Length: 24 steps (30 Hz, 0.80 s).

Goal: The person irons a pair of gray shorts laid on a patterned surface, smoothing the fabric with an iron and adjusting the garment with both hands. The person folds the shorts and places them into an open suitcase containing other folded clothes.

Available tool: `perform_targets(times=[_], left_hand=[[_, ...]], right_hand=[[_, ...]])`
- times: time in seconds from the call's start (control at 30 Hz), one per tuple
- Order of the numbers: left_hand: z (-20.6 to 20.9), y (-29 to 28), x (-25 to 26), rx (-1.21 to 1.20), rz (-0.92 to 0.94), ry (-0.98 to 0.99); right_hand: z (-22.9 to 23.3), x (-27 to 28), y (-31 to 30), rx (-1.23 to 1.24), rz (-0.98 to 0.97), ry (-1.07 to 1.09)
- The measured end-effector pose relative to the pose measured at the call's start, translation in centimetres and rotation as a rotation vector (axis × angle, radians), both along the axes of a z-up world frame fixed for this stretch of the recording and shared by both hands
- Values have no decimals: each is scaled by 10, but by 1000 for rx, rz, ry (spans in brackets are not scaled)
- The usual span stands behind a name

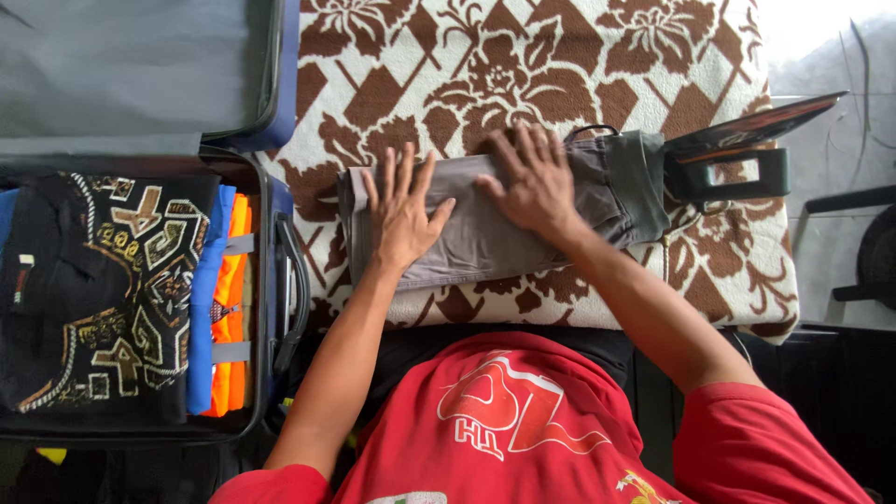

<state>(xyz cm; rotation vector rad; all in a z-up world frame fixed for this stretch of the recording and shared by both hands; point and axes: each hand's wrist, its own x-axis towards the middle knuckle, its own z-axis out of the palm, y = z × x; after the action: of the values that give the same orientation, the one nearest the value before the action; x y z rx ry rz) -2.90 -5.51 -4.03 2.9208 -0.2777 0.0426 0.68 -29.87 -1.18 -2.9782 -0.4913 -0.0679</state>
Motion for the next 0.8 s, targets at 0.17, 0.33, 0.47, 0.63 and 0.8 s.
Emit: perform_targets(times=[0.17,0.33,0.47,0.63,0.8], left_hand=[[8,7,-7,57,133,4],[16,19,-9,-71,217,9],[15,18,-1,-67,222,-21],[-7,-8,5,323,101,-179],[-18,-38,13,-200,-142,-19]], right_hand=[[0,8,-31,-16,-171,-33],[-7,15,-46,119,-198,83],[-14,18,-54,134,-79,-63],[-18,3,-30,300,117,-145],[-5,-20,13,205,205,50]])
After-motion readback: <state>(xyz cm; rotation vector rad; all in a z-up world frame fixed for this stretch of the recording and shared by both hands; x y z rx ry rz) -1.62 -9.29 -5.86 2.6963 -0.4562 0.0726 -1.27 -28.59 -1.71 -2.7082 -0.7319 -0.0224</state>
